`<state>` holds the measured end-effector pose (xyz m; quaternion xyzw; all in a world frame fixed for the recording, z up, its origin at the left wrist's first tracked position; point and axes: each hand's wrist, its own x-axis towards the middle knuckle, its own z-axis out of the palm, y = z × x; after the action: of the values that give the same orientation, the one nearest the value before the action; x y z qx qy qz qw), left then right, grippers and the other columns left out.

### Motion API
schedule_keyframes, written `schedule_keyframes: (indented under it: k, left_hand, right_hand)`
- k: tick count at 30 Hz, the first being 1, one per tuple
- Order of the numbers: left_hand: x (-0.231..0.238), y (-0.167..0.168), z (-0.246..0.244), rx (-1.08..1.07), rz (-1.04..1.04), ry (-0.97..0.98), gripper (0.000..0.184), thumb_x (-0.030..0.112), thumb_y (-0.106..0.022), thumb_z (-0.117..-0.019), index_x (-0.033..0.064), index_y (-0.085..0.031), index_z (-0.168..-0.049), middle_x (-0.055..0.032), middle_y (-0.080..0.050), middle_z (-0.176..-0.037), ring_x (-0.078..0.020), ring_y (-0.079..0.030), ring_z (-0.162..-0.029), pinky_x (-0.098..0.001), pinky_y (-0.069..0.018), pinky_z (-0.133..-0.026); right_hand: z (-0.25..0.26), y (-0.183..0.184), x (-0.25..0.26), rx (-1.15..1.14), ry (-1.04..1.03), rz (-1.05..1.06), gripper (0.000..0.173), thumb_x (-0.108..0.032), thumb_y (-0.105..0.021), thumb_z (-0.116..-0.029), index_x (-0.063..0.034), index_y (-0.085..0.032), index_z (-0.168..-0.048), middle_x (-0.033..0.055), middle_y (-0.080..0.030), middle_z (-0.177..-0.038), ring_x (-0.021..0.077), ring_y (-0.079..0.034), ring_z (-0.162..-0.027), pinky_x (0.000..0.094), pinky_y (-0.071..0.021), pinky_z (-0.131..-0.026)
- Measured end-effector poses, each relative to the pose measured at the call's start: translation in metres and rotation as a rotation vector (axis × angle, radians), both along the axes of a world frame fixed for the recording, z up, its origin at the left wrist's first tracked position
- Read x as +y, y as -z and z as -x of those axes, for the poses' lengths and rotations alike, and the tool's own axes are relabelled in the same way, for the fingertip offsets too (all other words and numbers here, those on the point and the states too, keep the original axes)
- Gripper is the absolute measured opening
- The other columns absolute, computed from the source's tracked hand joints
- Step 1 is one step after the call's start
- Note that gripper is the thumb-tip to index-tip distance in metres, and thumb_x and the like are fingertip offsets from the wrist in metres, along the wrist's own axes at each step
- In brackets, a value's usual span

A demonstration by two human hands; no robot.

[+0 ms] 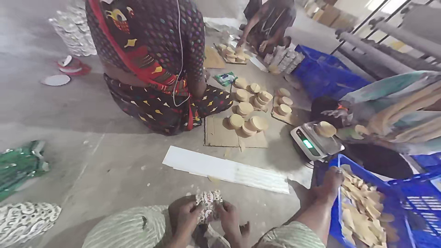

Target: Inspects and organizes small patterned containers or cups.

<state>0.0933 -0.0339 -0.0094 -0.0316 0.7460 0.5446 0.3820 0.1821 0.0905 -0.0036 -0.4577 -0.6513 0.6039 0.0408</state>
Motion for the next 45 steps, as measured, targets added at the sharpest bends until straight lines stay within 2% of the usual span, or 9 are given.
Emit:
schedule_keyframes:
  k: [7, 13, 16, 23, 25, 30, 36, 42, 45]
  left_hand:
    - [-0.004, 0.005, -0.003, 0.105, 0.029, 0.041, 0.026, 0.018, -0.066, -0.0996, -0.0066, -0.071, -0.094, -0.0155, -0.067, -0.087, -0.0235, -0.061, -0.084, -0.0461, -0.0492, -0.083]
    - [-0.005, 0.002, -0.003, 0.099, 0.041, 0.067, 0.024, 0.019, -0.073, -0.0948, -0.0052, -0.073, -0.096, -0.0177, -0.068, -0.092, -0.0262, -0.065, -0.089, -0.0476, -0.0521, -0.088]
    - [-0.006, 0.0, -0.004, 0.127, 0.063, 0.067, 0.029, 0.022, -0.068, -0.0987, -0.0052, -0.071, -0.088, -0.0139, -0.065, -0.081, -0.0227, -0.061, -0.079, -0.0455, -0.05, -0.08]
    - [0.002, -0.008, 0.005, 0.149, 0.13, 0.052, 0.032, 0.023, -0.062, -0.1035, -0.0077, -0.072, -0.101, -0.0221, -0.069, -0.097, -0.0317, -0.064, -0.095, -0.0512, -0.0484, -0.091]
    - [0.0, -0.012, 0.006, 0.065, 0.086, -0.008, 0.037, 0.026, -0.058, -0.1057, -0.0091, -0.069, -0.113, -0.0252, -0.069, -0.108, -0.0335, -0.064, -0.105, -0.0525, -0.0477, -0.097]
    - [-0.007, -0.004, 0.003, 0.038, 0.022, 0.035, 0.026, 0.02, -0.077, -0.0918, -0.0034, -0.072, -0.103, -0.0142, -0.072, -0.091, -0.0219, -0.067, -0.086, -0.0449, -0.0541, -0.085]
    - [-0.005, -0.011, 0.003, 0.119, 0.089, 0.05, 0.026, 0.02, -0.074, -0.095, -0.006, -0.07, -0.095, -0.0168, -0.068, -0.087, -0.0257, -0.063, -0.084, -0.0476, -0.0506, -0.084]
    - [-0.005, -0.007, 0.009, 0.085, 0.032, 0.057, 0.029, 0.017, -0.062, -0.1027, -0.0088, -0.069, -0.113, -0.0228, -0.07, -0.107, -0.0297, -0.065, -0.104, -0.048, -0.049, -0.098]
    - [-0.008, -0.004, 0.007, 0.123, 0.059, 0.083, 0.026, 0.021, -0.075, -0.0945, -0.0041, -0.072, -0.101, -0.0157, -0.071, -0.091, -0.0226, -0.067, -0.087, -0.0448, -0.054, -0.086]
  right_hand:
    - [-0.001, 0.008, -0.015, -0.068, 0.047, -0.144, 0.03, -0.017, -0.058, -0.104, 0.0048, -0.069, -0.086, 0.0081, -0.063, -0.07, 0.0153, -0.06, -0.065, 0.0382, -0.0512, -0.068]
    - [-0.002, -0.002, -0.01, -0.092, 0.02, -0.031, 0.025, -0.016, -0.064, -0.1011, 0.0021, -0.07, -0.086, 0.0034, -0.063, -0.068, 0.0094, -0.058, -0.062, 0.0311, -0.0508, -0.066]
    - [-0.003, 0.001, -0.015, -0.076, 0.05, -0.026, 0.025, -0.017, -0.066, -0.0999, 0.0025, -0.07, -0.085, 0.0044, -0.064, -0.068, 0.0108, -0.059, -0.062, 0.0332, -0.0517, -0.066]
    - [0.011, 0.006, -0.017, -0.129, 0.083, -0.096, 0.034, -0.022, -0.059, -0.1044, 0.0029, -0.069, -0.085, 0.0073, -0.062, -0.068, 0.0164, -0.059, -0.063, 0.0395, -0.0503, -0.066]
    - [0.009, 0.003, -0.017, -0.129, 0.096, -0.06, 0.038, -0.023, -0.051, -0.1083, 0.0042, -0.069, -0.089, 0.009, -0.062, -0.072, 0.0174, -0.059, -0.066, 0.04, -0.0512, -0.068]
    - [0.003, 0.004, -0.02, -0.052, 0.072, 0.014, 0.021, -0.019, -0.071, -0.0967, 0.0027, -0.072, -0.096, 0.0094, -0.07, -0.078, 0.0159, -0.067, -0.07, 0.0376, -0.0575, -0.071]
    - [0.006, 0.005, -0.022, -0.053, 0.096, -0.014, 0.024, -0.02, -0.072, -0.0963, 0.0024, -0.07, -0.086, 0.0077, -0.066, -0.071, 0.0156, -0.063, -0.064, 0.0376, -0.055, -0.067]
    - [0.009, 0.0, -0.02, -0.041, 0.117, 0.033, 0.028, -0.018, -0.058, -0.1046, 0.0049, -0.07, -0.093, 0.0075, -0.064, -0.075, 0.0127, -0.06, -0.067, 0.0336, -0.0526, -0.069]
    - [0.008, 0.0, -0.02, -0.047, 0.13, 0.07, 0.022, -0.016, -0.069, -0.0987, 0.0039, -0.069, -0.09, 0.0068, -0.065, -0.073, 0.0119, -0.06, -0.066, 0.0328, -0.0519, -0.068]
